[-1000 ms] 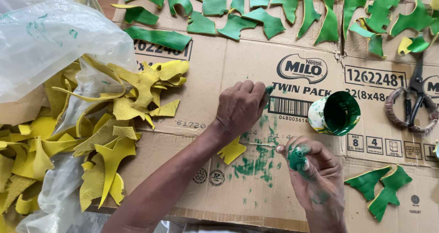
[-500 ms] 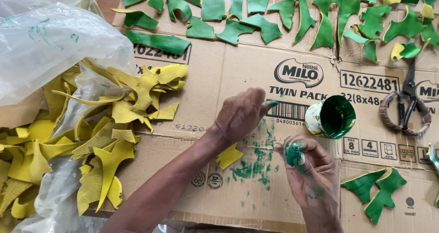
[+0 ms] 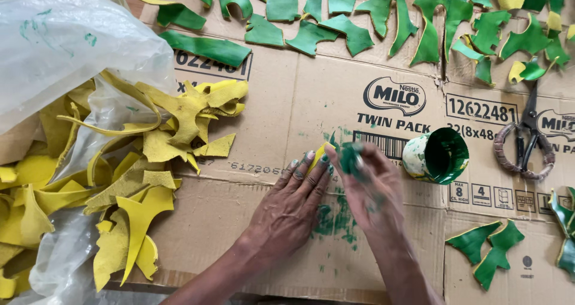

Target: The person paints yellow foam cutouts green using a small sponge and a paint can. They repeatedly dip the sponge into the paint and apply it to each piece, then place the painted pieces on a cardboard surface to dry.

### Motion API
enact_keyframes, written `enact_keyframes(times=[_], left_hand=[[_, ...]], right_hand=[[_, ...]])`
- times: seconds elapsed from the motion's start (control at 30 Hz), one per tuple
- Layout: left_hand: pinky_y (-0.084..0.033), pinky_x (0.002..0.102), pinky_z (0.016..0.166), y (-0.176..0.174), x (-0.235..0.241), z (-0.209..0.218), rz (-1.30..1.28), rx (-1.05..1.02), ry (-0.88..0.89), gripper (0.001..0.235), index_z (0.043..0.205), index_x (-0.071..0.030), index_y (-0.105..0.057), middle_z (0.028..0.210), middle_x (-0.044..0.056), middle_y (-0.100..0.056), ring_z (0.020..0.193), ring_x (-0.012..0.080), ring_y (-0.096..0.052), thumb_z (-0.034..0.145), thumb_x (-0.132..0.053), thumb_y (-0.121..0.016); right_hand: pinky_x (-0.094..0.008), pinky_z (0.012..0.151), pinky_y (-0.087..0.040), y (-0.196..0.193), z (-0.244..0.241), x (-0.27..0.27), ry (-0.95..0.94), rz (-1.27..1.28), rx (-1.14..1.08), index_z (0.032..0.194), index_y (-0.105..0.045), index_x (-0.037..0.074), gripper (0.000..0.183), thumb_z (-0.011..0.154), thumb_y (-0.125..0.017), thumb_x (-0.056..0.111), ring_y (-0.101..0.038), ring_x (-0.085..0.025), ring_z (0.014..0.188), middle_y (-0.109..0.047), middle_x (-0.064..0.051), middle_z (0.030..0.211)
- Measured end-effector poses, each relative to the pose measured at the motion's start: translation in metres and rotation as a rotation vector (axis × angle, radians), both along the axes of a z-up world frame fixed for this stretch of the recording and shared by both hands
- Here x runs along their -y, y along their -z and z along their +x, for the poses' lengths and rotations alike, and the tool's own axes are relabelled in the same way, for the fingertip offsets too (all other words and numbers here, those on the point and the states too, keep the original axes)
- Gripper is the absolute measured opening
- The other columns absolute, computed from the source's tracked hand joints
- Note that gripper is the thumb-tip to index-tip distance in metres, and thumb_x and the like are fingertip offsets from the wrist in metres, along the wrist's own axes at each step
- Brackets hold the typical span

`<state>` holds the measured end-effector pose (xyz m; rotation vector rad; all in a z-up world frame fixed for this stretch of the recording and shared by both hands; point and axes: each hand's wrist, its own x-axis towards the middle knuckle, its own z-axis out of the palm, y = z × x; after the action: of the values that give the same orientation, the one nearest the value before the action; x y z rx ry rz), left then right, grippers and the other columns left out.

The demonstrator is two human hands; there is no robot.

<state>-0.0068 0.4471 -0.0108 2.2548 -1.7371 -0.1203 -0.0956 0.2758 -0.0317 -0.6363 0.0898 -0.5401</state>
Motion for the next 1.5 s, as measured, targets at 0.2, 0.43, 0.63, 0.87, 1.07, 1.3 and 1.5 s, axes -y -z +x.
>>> enact_keyframes(times=[0.2,0.43,0.63,0.87,1.07,1.3,1.5], left_hand=[[-0.010,0.044,0.126,-0.002,-0.015,-0.008,0.018,-0.031,-0.022,0.070,0.155,0.005,-0.028,0.166,0.019,-0.022,0.156,0.0305,-0.015,0.100,-0.035,-0.044],[-0.017,0.052,0.121,-0.007,-0.064,-0.046,-0.024,-0.162,-0.212,0.081,0.148,0.014,-0.033,0.158,0.030,-0.029,0.148,0.0416,-0.026,0.091,-0.038,-0.060],[-0.032,0.042,0.116,-0.028,-0.062,-0.028,0.302,-0.314,-0.416,0.037,0.129,-0.009,-0.063,0.138,0.007,-0.056,0.132,0.0236,-0.050,0.106,-0.037,-0.056],[-0.019,0.047,0.125,-0.019,-0.028,-0.019,0.109,0.202,-0.016,0.064,0.151,0.000,-0.042,0.164,0.018,-0.034,0.155,0.0316,-0.026,0.095,-0.027,-0.055],[0.002,0.054,0.121,-0.005,-0.034,-0.032,0.044,-0.029,-0.366,0.088,0.153,0.012,-0.018,0.162,0.030,-0.012,0.153,0.0422,-0.002,0.101,-0.056,-0.039],[0.005,0.061,0.120,-0.004,-0.001,-0.003,0.051,0.012,-0.490,0.088,0.155,0.007,-0.005,0.162,0.028,0.006,0.152,0.0433,0.011,0.098,-0.047,-0.046],[-0.026,0.055,0.110,-0.005,-0.001,0.002,-0.141,0.038,-0.432,0.074,0.149,-0.001,-0.033,0.147,0.022,-0.032,0.140,0.0382,-0.031,0.089,-0.026,-0.070]], right_hand=[[-0.042,0.114,-0.049,0.010,0.024,-0.006,0.113,-0.101,-0.218,0.114,-0.067,-0.006,0.018,0.097,-0.070,-0.002,-0.071,-0.023,0.111,-0.073,-0.014,0.112],[-0.041,0.117,-0.050,0.016,0.022,-0.010,0.135,-0.162,-0.205,0.116,-0.066,-0.007,0.019,0.099,-0.070,-0.001,-0.071,-0.023,0.113,-0.072,-0.012,0.111],[-0.038,0.115,-0.051,0.014,0.023,-0.008,0.106,-0.184,-0.199,0.118,-0.066,-0.005,0.021,0.098,-0.071,0.000,-0.070,-0.022,0.115,-0.072,-0.012,0.113],[-0.036,0.113,-0.052,0.016,0.022,-0.006,0.094,-0.182,-0.203,0.116,-0.067,-0.005,0.018,0.098,-0.069,-0.003,-0.069,-0.021,0.115,-0.072,-0.012,0.114],[-0.035,0.110,-0.053,0.018,0.021,-0.003,0.069,-0.178,-0.218,0.118,-0.067,-0.005,0.020,0.099,-0.067,-0.005,-0.068,-0.020,0.115,-0.072,-0.012,0.114],[-0.033,0.105,-0.055,0.014,0.021,-0.004,0.052,-0.186,-0.227,0.117,-0.067,-0.004,0.018,0.099,-0.067,-0.004,-0.069,-0.018,0.115,-0.071,-0.012,0.114],[-0.031,0.101,-0.056,0.016,0.021,-0.002,0.057,-0.180,-0.254,0.116,-0.067,-0.004,0.017,0.099,-0.066,-0.005,-0.069,-0.017,0.112,-0.071,-0.011,0.114]])
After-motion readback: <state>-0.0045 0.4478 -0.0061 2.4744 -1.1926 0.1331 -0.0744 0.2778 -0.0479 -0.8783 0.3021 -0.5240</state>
